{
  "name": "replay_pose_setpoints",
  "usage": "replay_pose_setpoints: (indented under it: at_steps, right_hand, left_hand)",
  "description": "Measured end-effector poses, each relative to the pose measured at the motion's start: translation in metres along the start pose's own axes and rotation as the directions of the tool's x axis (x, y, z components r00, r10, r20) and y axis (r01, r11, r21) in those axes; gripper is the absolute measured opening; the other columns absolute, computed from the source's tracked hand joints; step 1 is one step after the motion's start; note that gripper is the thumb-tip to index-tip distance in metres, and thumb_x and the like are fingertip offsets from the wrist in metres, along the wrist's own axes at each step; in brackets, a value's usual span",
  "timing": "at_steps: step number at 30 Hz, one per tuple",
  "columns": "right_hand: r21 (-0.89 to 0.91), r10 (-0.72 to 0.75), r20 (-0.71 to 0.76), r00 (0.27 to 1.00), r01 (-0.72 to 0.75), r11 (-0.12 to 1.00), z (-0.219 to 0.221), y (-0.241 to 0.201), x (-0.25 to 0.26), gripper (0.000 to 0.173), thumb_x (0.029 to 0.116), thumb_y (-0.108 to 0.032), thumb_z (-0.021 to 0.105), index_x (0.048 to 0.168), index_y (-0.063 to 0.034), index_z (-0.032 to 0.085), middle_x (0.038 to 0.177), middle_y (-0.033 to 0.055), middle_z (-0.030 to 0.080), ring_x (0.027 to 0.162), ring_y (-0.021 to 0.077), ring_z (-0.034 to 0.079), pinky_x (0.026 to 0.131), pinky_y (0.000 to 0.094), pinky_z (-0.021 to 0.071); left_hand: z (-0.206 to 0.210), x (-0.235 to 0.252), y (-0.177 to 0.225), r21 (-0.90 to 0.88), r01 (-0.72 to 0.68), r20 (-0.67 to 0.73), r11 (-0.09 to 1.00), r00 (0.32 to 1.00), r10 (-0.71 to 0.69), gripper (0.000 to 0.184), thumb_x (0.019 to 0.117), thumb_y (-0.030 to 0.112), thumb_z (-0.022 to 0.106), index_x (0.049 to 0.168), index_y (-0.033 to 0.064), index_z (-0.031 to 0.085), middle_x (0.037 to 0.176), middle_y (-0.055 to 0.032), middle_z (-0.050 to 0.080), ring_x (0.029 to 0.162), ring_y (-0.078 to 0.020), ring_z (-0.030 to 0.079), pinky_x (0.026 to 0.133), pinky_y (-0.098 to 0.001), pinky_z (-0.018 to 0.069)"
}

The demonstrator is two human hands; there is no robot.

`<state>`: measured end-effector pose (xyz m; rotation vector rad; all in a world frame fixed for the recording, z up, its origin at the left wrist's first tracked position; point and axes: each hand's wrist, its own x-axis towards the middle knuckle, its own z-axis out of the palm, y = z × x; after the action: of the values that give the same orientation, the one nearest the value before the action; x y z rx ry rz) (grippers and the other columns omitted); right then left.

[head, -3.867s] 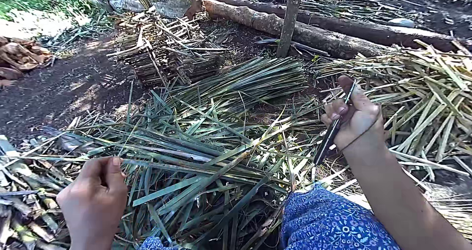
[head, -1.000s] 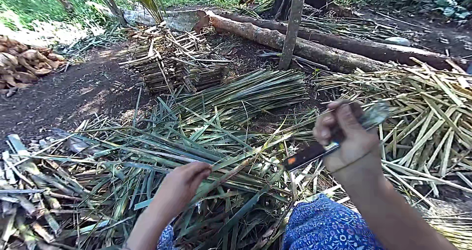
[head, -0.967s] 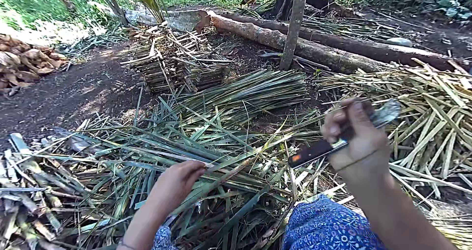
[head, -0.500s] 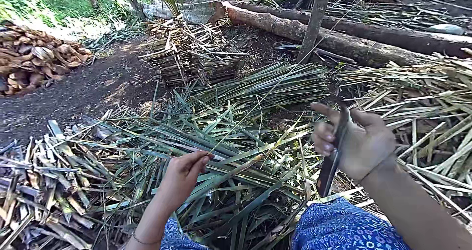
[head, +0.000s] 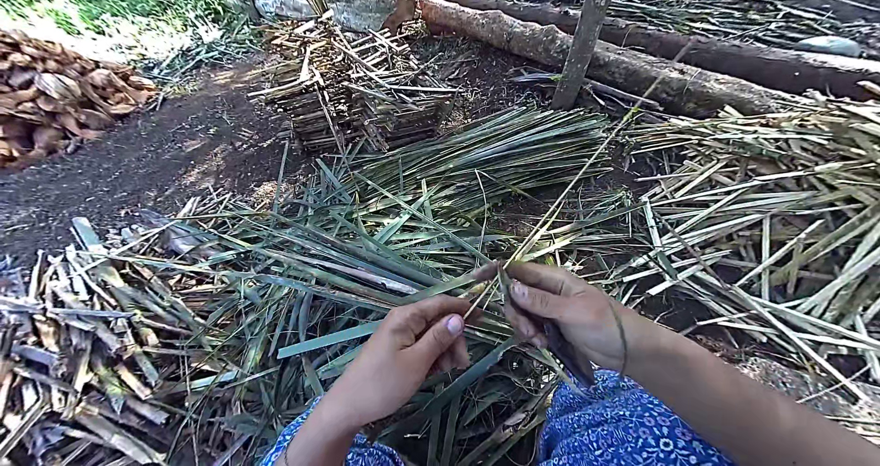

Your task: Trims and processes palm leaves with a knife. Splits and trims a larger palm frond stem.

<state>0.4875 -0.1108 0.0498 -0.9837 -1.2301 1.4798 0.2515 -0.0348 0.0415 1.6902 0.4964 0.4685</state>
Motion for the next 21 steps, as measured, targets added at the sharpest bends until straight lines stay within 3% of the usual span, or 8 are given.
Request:
replay_pose_setpoints:
  at_steps: [3,6,7,11,13,15,18,21]
  right_hand:
    - [-0.029,-0.099,-0.232,0.968,0.095,0.995,-0.008,-0.003,0.000,0.033,0.1065,-0.021,0.041,0.130,-0.0182,0.063,0.071,-0.0093,0.059,0.059,-0.0027,0.054,0.056,0.0117,0.0469]
    - [-0.046,-0.175,-0.389,0.905,0.170,0.984,-0.015,-0.007,-0.001,0.035,0.1073,-0.019,0.037,0.133,-0.0184,0.061,0.067,-0.0072,0.057,0.055,-0.0010,0.054,0.054,0.0125,0.0474]
    - [-0.056,-0.192,-0.424,0.885,0.187,0.981,-0.016,-0.007,-0.001,0.035,0.1078,-0.018,0.036,0.133,-0.0177,0.060,0.067,-0.0068,0.055,0.055,-0.0002,0.053,0.054,0.0128,0.0474]
    - [-0.024,-0.190,-0.502,0.844,0.207,0.978,-0.014,-0.009,0.000,0.035,0.1093,-0.020,0.032,0.132,-0.0172,0.059,0.065,-0.0060,0.053,0.053,0.0017,0.052,0.053,0.0145,0.0473]
    - [0.003,-0.190,-0.520,0.833,0.224,0.975,-0.013,-0.010,0.000,0.035,0.1098,-0.021,0.032,0.130,-0.0181,0.060,0.065,-0.0057,0.054,0.053,0.0019,0.052,0.053,0.0146,0.0477]
    - [0.017,-0.195,-0.543,0.817,0.243,0.970,-0.012,-0.011,0.000,0.036,0.1102,-0.020,0.030,0.130,-0.0183,0.060,0.065,-0.0054,0.054,0.052,0.0025,0.052,0.053,0.0148,0.0477]
    - [0.029,-0.161,-0.473,0.866,0.198,0.980,-0.013,-0.010,-0.002,0.036,0.1096,-0.024,0.030,0.134,-0.0199,0.057,0.064,-0.0058,0.052,0.051,0.0016,0.050,0.052,0.0146,0.0464]
    - [0.038,0.003,-0.178,0.984,0.004,0.999,-0.013,-0.007,-0.007,0.037,0.1061,-0.028,0.039,0.138,-0.0189,0.054,0.065,-0.0116,0.055,0.052,-0.0040,0.049,0.051,0.0112,0.0428]
  left_hand:
    - [-0.002,-0.005,0.000,0.130,-0.025,-0.065,0.991,0.997,0.034,0.036,0.0991,0.025,0.064,0.130,0.0066,0.062,0.092,0.0086,0.072,0.077,0.0015,0.067,0.070,-0.0164,0.0571]
    - [0.001,-0.009,-0.003,0.225,-0.043,-0.163,0.973,0.983,0.081,0.018,0.0993,0.022,0.064,0.109,0.0071,0.070,0.086,0.0070,0.072,0.074,0.0018,0.068,0.068,-0.0159,0.0580]
    - [0.004,-0.009,-0.002,0.219,-0.045,-0.178,0.975,0.980,0.085,0.020,0.1001,0.025,0.063,0.108,0.0075,0.070,0.089,0.0067,0.072,0.077,0.0012,0.069,0.069,-0.0168,0.0585]
    - [0.019,-0.005,-0.008,0.436,-0.063,-0.206,0.898,0.964,0.167,0.054,0.0912,0.046,0.072,0.130,0.0089,0.062,0.116,0.0007,0.069,0.098,-0.0059,0.069,0.077,-0.0233,0.0593]
    - [0.023,0.000,-0.018,0.609,-0.079,-0.221,0.790,0.939,0.264,0.047,0.0908,0.040,0.073,0.125,0.0086,0.066,0.110,-0.0024,0.071,0.091,-0.0102,0.068,0.074,-0.0266,0.0579]
    - [0.025,0.003,-0.023,0.695,-0.074,-0.223,0.715,0.924,0.312,0.026,0.0951,0.028,0.067,0.113,0.0093,0.071,0.095,-0.0018,0.073,0.080,-0.0110,0.069,0.070,-0.0290,0.0589]
    - [0.026,0.003,-0.020,0.682,-0.055,-0.221,0.729,0.935,0.277,0.022,0.1019,0.022,0.054,0.106,0.0095,0.071,0.081,0.0007,0.070,0.067,-0.0088,0.066,0.062,-0.0279,0.0558]
    - [0.026,0.002,-0.017,0.579,-0.120,-0.200,0.806,0.938,0.284,0.022,0.1038,0.019,0.051,0.107,0.0064,0.069,0.077,0.0032,0.069,0.062,-0.0011,0.063,0.058,-0.0172,0.0543]
